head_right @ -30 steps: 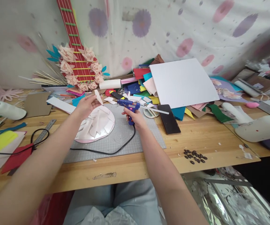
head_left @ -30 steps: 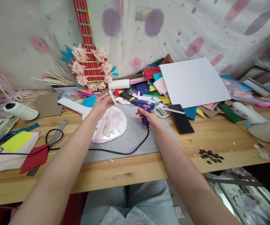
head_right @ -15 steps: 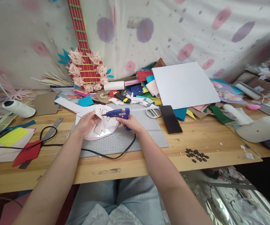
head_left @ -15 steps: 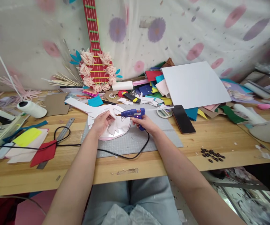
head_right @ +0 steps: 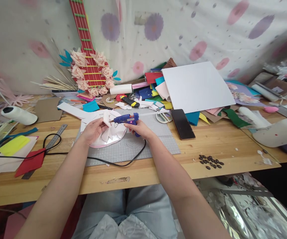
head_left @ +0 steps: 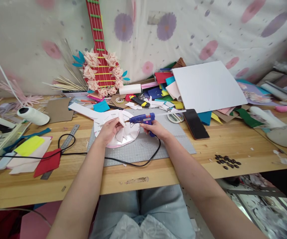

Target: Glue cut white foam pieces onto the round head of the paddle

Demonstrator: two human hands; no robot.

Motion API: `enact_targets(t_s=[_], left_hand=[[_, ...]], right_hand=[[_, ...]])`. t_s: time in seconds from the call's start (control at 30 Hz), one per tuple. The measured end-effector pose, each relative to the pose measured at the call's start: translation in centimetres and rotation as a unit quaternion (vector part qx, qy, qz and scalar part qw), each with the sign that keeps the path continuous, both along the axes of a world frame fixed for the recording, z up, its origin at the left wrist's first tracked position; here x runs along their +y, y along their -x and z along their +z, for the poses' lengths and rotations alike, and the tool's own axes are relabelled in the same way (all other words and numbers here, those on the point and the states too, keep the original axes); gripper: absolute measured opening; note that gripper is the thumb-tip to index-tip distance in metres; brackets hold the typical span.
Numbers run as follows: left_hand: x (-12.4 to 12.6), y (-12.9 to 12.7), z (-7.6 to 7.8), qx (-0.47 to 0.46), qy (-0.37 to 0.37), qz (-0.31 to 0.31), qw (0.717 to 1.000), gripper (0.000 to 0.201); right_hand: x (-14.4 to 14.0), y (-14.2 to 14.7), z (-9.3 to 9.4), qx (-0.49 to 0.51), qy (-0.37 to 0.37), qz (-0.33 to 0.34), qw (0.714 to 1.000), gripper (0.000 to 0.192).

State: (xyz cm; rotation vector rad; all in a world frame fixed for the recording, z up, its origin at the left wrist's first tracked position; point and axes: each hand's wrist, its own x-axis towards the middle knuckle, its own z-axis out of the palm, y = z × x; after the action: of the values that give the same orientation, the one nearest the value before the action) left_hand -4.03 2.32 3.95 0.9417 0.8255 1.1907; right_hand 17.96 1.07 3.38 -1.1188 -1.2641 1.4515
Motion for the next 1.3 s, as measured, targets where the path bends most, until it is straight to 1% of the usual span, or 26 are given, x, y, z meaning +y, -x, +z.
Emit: enact_targets(t_s=[0.23,0.33,0.47,0.53,0.73,0.87,1.0,1.1,1.2,1.23,1.27,1.3], left_hand=[[-0.2,0.0,-0.1,0.020,-0.006,-0.050,0.999,0.030],[-0.2,0.1,-0.3,0.035,-0.005,-0.054,0.998,0.030],[-0.2,0.0,-0.4,0.051,-0.006,-0.054,0.997,0.030],[-0.3,0.0,-0.4,0.050,-0.006,-0.054,0.997,0.030],[-0.2,0.1,-0.5,0.036,0.001,-0.048,0.998,0.032],[-0.1,0.1,-0.6,0.027,0.001,-0.047,0.999,0.032],[-0.2,0.1,-0.1,0.018,0.009,-0.054,0.998,0.028],[-0.2,0.7,0.7,0.009,0.005,-0.031,0.999,0.024],[0.5,1.8,1.7,0.025,-0.031,0.033,0.999,0.024],[0.8,2.2,2.0,0.055,-0.048,0.055,0.996,0.025],[1.3,2.6,2.5,0.107,-0.068,0.073,0.989,0.027],[1.7,2.8,2.9,0.180,-0.092,0.083,0.976,0.029]], right_hand=[[0.2,0.1,-0.5,-0.007,-0.012,-0.040,0.999,0.033],[0.3,0.2,-0.6,-0.019,-0.016,-0.054,0.998,0.034],[0.4,0.2,-0.6,-0.008,-0.017,-0.071,0.997,0.035],[0.5,0.1,-0.7,-0.013,-0.021,-0.064,0.998,0.036],[0.5,-0.3,-1.2,-0.016,-0.026,-0.015,0.999,0.033],[0.2,-0.4,-0.9,-0.017,-0.019,0.020,0.999,0.033],[0.0,-0.4,-0.3,0.001,-0.011,0.028,1.000,0.032],[0.0,-0.4,0.0,0.033,-0.018,0.016,0.999,0.032],[0.5,-0.6,-0.1,0.082,-0.012,-0.032,0.996,0.033],[0.7,-0.8,-0.2,0.098,-0.008,-0.050,0.994,0.033],[0.9,-0.9,-0.4,0.111,-0.004,-0.065,0.992,0.034],[1.1,-1.1,-0.5,0.122,-0.001,-0.078,0.989,0.034]])
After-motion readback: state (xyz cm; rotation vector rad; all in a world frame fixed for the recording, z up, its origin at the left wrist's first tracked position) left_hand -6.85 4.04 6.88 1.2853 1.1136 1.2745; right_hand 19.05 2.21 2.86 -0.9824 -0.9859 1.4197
